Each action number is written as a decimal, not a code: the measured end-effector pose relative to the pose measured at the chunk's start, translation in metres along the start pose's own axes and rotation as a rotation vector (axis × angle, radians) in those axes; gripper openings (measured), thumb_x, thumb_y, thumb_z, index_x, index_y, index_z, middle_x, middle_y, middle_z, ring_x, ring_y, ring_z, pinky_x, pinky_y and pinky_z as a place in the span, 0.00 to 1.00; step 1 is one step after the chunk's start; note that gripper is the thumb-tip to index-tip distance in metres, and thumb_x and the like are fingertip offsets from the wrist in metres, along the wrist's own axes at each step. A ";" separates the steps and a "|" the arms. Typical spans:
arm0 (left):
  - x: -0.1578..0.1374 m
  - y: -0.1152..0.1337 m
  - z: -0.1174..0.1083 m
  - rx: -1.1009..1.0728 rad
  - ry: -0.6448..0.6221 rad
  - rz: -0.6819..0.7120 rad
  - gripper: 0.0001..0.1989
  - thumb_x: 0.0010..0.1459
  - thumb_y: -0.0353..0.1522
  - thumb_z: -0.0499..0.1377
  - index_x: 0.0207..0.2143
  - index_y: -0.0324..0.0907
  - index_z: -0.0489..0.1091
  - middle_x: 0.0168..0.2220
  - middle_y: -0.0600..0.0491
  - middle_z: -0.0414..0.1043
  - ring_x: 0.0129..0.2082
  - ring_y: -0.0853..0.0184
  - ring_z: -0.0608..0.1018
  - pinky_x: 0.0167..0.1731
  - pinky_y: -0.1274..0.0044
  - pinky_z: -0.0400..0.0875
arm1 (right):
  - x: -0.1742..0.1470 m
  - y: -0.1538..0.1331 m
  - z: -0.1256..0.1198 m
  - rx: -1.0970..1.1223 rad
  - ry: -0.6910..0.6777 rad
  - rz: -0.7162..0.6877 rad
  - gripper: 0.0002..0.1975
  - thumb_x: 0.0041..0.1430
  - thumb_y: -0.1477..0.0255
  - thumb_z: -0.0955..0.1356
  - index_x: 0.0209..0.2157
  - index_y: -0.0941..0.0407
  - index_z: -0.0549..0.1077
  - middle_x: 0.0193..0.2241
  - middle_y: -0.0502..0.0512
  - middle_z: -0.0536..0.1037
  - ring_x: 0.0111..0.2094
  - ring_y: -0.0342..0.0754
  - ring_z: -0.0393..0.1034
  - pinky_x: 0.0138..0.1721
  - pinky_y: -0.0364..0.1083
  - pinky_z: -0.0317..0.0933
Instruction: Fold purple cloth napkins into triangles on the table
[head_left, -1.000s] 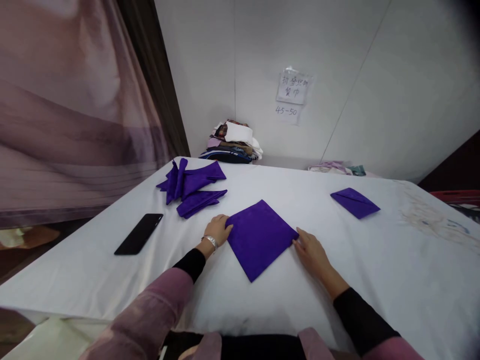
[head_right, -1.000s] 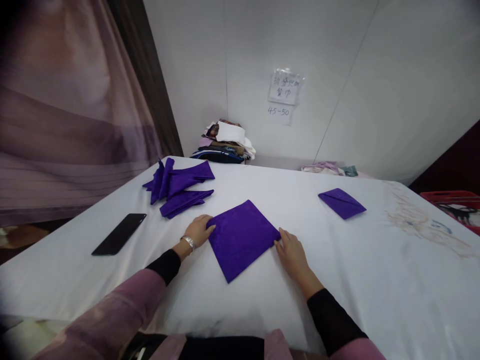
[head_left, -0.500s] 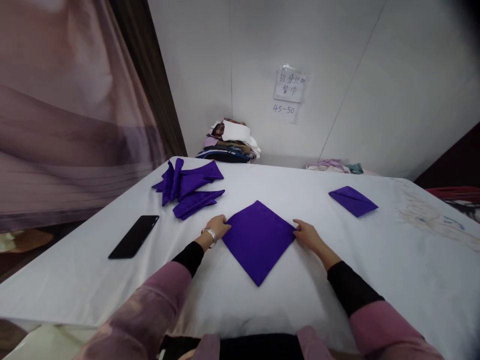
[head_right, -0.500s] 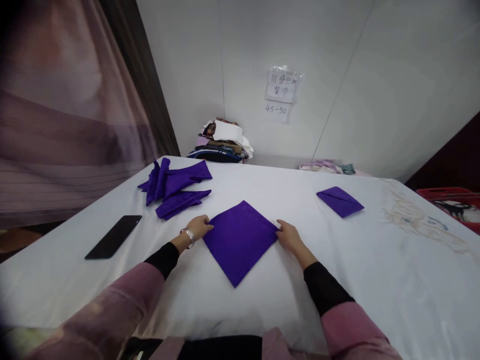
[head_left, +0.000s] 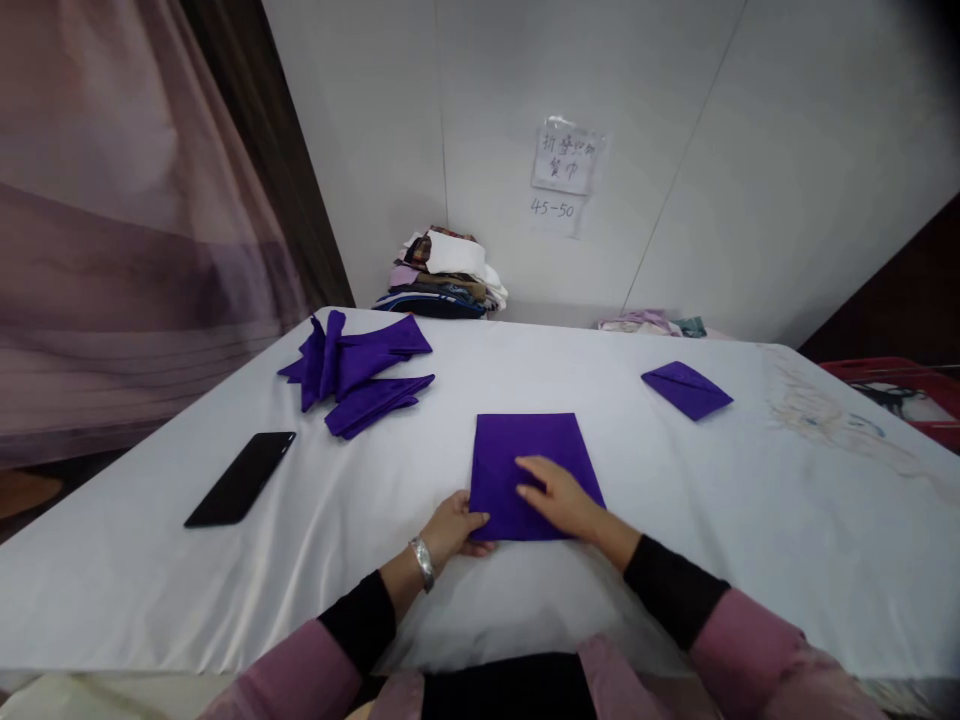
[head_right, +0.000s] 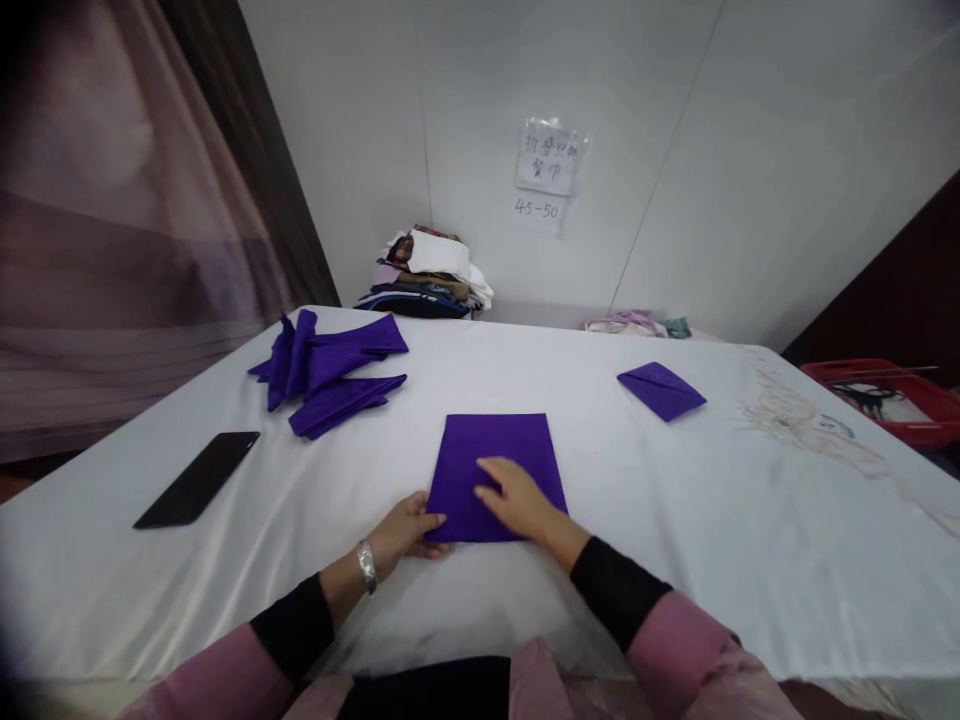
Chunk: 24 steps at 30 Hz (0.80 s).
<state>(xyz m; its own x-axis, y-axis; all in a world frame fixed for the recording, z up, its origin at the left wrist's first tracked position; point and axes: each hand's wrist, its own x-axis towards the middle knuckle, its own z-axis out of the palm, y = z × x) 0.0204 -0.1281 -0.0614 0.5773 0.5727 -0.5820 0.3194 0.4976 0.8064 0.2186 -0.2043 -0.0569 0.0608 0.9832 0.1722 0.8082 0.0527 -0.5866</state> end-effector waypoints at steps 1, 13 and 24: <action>-0.002 0.001 -0.001 -0.010 -0.006 -0.004 0.22 0.40 0.37 0.65 0.35 0.41 0.60 0.23 0.56 0.72 0.19 0.68 0.76 0.20 0.78 0.70 | -0.014 -0.013 0.009 0.005 -0.054 -0.031 0.25 0.57 0.65 0.62 0.56 0.54 0.61 0.54 0.58 0.67 0.54 0.50 0.59 0.55 0.52 0.52; -0.034 -0.011 0.021 0.108 -0.263 -0.038 0.19 0.42 0.43 0.60 0.32 0.40 0.62 0.23 0.53 0.74 0.14 0.71 0.72 0.10 0.84 0.52 | -0.067 -0.051 0.041 -0.165 -0.095 -0.002 0.26 0.50 0.80 0.61 0.54 0.58 0.64 0.47 0.60 0.72 0.47 0.51 0.63 0.49 0.51 0.57; -0.008 0.029 -0.010 0.798 0.028 0.664 0.20 0.59 0.45 0.46 0.32 0.44 0.70 0.31 0.55 0.74 0.32 0.67 0.74 0.35 0.76 0.66 | -0.042 -0.022 -0.008 0.677 -0.033 0.339 0.08 0.50 0.69 0.66 0.33 0.56 0.74 0.25 0.48 0.76 0.25 0.43 0.67 0.27 0.42 0.60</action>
<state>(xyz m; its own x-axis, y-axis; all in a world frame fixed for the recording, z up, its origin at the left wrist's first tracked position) 0.0170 -0.1119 -0.0346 0.8044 0.5940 0.0106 0.3541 -0.4937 0.7942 0.2032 -0.2482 -0.0447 0.2156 0.9688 -0.1220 0.2113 -0.1683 -0.9628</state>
